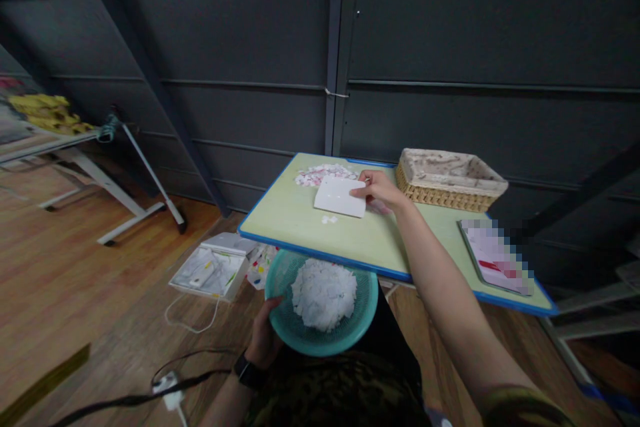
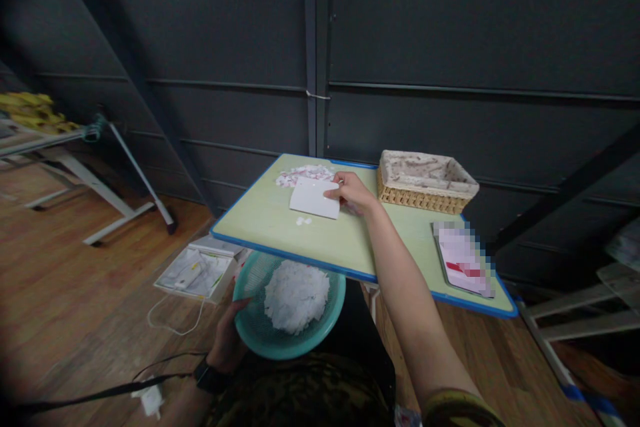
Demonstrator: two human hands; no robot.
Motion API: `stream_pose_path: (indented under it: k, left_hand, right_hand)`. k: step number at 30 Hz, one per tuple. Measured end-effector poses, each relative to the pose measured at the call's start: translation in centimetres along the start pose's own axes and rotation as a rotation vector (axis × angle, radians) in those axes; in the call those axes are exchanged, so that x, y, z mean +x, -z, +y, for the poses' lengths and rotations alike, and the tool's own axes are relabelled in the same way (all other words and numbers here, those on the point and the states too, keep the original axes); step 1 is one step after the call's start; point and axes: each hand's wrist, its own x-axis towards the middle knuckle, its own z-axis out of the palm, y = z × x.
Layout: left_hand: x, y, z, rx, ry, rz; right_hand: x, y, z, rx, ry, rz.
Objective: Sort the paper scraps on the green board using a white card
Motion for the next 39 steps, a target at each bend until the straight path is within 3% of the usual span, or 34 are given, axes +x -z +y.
stream_pose_path:
  k: [5, 16, 23, 27, 33, 39]
  left_hand:
    - [-0.1, 0.0, 0.0, 0.018, 0.015, 0.015]
    - [0.0, 0.1, -0.1, 0.011, 0.025, 0.034]
    - [-0.2, -0.2, 0.0, 0.063, 0.029, 0.080]
    - [0.1, 0.3, -0.2, 0.048, 0.030, 0.031]
    - [0.5, 0.9, -0.4, -0.002, 0.033, 0.007]
    - [0.0, 0.3, -0.1, 0.050, 0.024, 0.059]
  right_hand:
    - [0.1, 0.2, 0.2, -0.105, -0.015, -0.049]
    - [1.4, 1.2, 2.1, -0.117, 0.007, 0.099]
    - [1.1, 1.1, 1.8, -0.120, -0.012, 0.061]
    - [0.7, 0.6, 1.3, -0.080, -0.008, -0.025]
    - [0.5, 0.8, 0.4, 0.068, -0.012, 0.115]
    - [0.4, 0.2, 0.6, 0.040, -0.031, 0.045]
